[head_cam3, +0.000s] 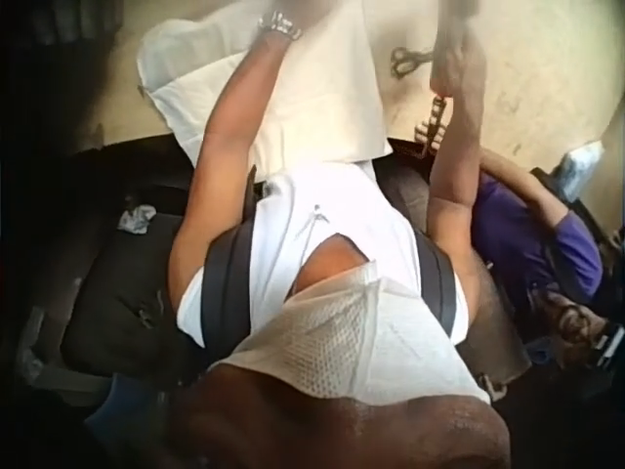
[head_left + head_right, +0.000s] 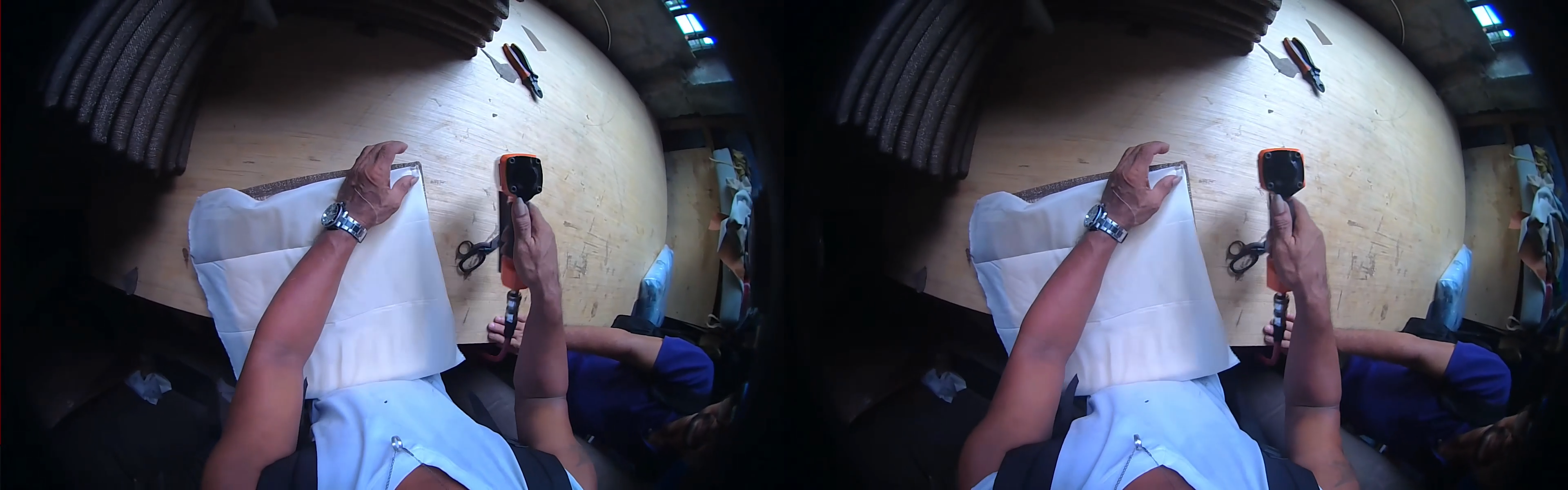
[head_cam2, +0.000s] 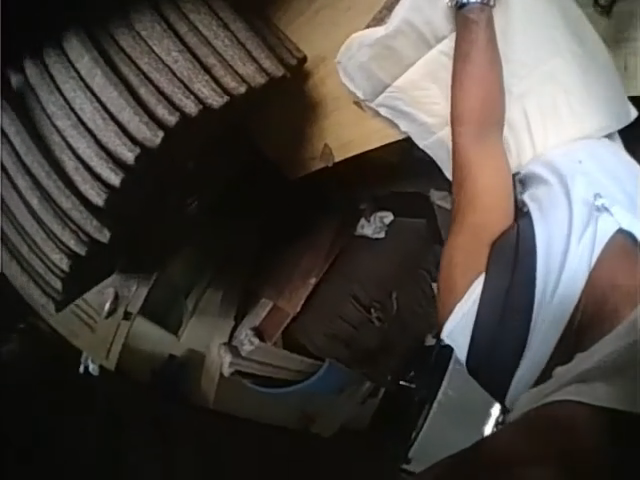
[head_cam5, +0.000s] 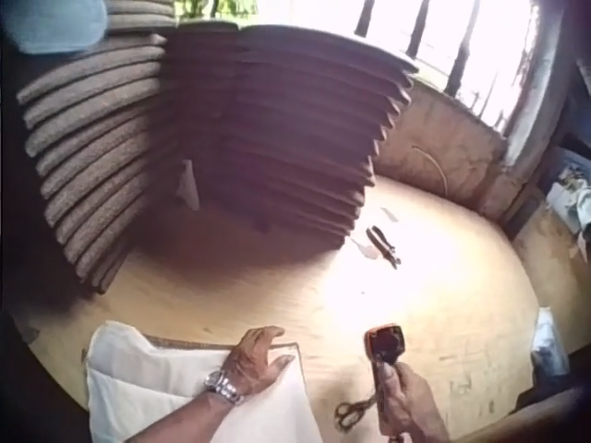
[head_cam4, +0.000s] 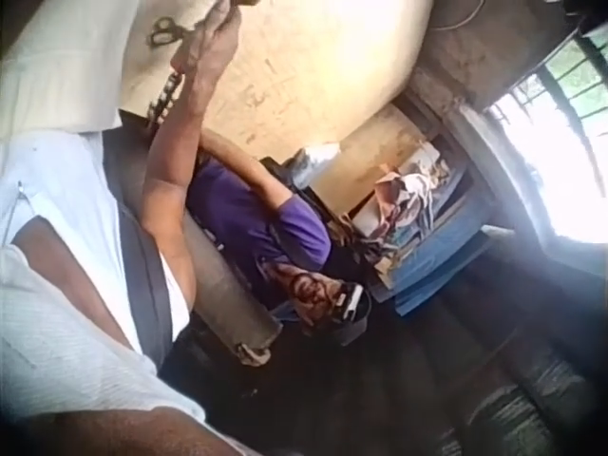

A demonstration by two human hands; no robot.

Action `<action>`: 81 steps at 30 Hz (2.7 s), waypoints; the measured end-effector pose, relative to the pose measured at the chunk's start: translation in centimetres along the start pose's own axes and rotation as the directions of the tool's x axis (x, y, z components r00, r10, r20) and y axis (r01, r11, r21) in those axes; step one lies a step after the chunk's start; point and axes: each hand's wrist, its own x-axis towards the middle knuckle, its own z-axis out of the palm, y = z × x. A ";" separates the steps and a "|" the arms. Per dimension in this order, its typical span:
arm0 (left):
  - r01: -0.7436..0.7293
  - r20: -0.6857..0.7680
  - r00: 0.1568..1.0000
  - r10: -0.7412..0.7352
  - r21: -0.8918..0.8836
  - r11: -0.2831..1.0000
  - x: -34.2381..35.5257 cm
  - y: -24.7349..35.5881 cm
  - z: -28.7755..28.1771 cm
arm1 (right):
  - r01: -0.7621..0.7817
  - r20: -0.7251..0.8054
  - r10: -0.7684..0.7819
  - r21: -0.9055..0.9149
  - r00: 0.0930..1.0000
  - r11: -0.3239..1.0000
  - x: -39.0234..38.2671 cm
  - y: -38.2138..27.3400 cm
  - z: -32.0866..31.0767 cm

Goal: Stapling fabric onto a foam cushion using a pneumatic staple gun.

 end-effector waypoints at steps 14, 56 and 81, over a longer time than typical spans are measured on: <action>0.700 -0.353 0.443 -0.824 -0.439 0.564 -16.3 -14.4 -27.9 | -0.211 -0.335 0.038 -0.498 0.942 0.841 9.4 16.6 -1.6; 0.472 -0.585 0.731 -0.350 0.063 0.880 -8.1 -15.1 -17.0 | 0.500 -0.017 -0.602 -0.539 0.798 0.678 6.7 -2.2 14.8; 0.459 -0.506 0.785 -0.357 0.088 0.884 -8.8 -13.7 -19.7 | 0.770 0.183 -0.750 -0.225 0.636 0.597 -3.9 -5.5 18.6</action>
